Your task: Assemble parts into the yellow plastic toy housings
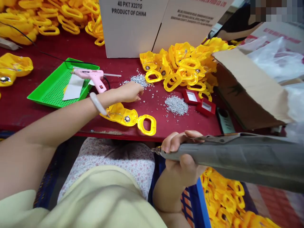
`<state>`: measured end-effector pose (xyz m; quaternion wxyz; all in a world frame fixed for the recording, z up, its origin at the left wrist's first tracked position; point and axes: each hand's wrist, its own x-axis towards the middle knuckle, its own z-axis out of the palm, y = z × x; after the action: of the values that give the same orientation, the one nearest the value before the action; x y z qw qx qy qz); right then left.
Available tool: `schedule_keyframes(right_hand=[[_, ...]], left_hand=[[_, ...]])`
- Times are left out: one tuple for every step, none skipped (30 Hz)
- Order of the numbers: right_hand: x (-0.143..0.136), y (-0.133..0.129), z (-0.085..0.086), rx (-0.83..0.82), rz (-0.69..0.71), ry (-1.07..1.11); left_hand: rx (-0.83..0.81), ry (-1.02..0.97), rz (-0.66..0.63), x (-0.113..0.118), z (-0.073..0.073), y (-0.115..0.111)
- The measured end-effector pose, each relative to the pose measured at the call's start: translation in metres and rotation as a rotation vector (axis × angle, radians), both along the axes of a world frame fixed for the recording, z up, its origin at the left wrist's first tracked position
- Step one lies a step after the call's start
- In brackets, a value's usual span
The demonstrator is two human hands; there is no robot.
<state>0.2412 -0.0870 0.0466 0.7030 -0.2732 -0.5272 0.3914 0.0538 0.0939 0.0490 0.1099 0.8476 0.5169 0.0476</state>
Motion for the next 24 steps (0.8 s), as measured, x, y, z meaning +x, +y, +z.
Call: schedule_keyframes(right_hand=[[0.004, 0.000, -0.002, -0.008, -0.012, -0.009], [0.008, -0.001, -0.004, -0.011, -0.025, -0.013], [0.012, -0.001, -0.006, -0.010, -0.035, -0.011], [0.015, -0.001, -0.007, -0.007, -0.044, -0.005], [0.018, -0.001, -0.008, -0.006, -0.050, 0.002], [0.020, -0.001, -0.009, -0.006, -0.056, 0.009], [0.021, -0.001, -0.009, -0.009, -0.063, 0.017], [0.023, -0.001, -0.010, -0.015, -0.069, 0.024], [0.023, -0.002, -0.010, -0.022, -0.074, 0.028], [0.024, -0.002, -0.011, -0.026, -0.076, 0.029], [0.023, -0.002, -0.012, -0.028, -0.076, 0.025], [0.022, -0.002, -0.012, -0.030, -0.079, 0.018], [0.021, -0.003, -0.012, -0.035, -0.084, 0.007], [0.020, -0.003, -0.012, -0.037, -0.091, -0.004], [0.018, -0.003, -0.013, -0.039, -0.096, -0.011], [0.016, -0.003, -0.012, -0.040, -0.099, -0.015], [0.013, -0.003, -0.012, -0.039, -0.098, -0.014], [0.011, -0.003, -0.012, -0.037, -0.097, -0.012], [0.008, -0.004, -0.011, -0.033, -0.100, -0.011], [0.006, -0.004, -0.010, -0.026, -0.110, -0.013], [0.004, -0.005, -0.009, -0.022, -0.128, -0.019], [0.001, -0.006, -0.007, -0.019, -0.152, -0.028], [-0.001, -0.007, -0.005, -0.022, -0.181, -0.038], [-0.003, -0.008, -0.002, -0.028, -0.216, -0.045]], left_hand=[[-0.020, 0.002, -0.031, 0.006, -0.004, 0.010], [-0.032, 0.000, -0.059, 0.011, -0.009, 0.017], [-0.038, 0.000, -0.080, 0.016, -0.013, 0.022], [-0.038, 0.004, -0.092, 0.020, -0.017, 0.026], [-0.036, 0.011, -0.097, 0.024, -0.021, 0.027], [-0.035, 0.022, -0.097, 0.027, -0.024, 0.028], [-0.033, 0.034, -0.097, 0.030, -0.026, 0.028], [-0.032, 0.047, -0.096, 0.032, -0.028, 0.027], [-0.028, 0.058, -0.095, 0.034, -0.028, 0.026], [-0.024, 0.066, -0.094, 0.036, -0.028, 0.024], [-0.020, 0.077, -0.090, 0.037, -0.027, 0.022], [-0.019, 0.088, -0.086, 0.038, -0.026, 0.020], [-0.020, 0.100, -0.081, 0.040, -0.025, 0.018], [-0.023, 0.111, -0.077, 0.041, -0.024, 0.016], [-0.026, 0.119, -0.074, 0.043, -0.024, 0.014], [-0.027, 0.120, -0.070, 0.045, -0.024, 0.013], [-0.025, 0.115, -0.068, 0.047, -0.025, 0.013], [-0.021, 0.103, -0.065, 0.048, -0.025, 0.013], [-0.016, 0.086, -0.062, 0.049, -0.025, 0.012], [-0.009, 0.066, -0.058, 0.049, -0.023, 0.012], [0.002, 0.047, -0.052, 0.048, -0.020, 0.010], [0.018, 0.016, -0.044, 0.045, -0.015, 0.005], [0.035, -0.044, -0.037, 0.041, -0.008, -0.003], [0.049, -0.128, -0.032, 0.035, -0.001, -0.014]])
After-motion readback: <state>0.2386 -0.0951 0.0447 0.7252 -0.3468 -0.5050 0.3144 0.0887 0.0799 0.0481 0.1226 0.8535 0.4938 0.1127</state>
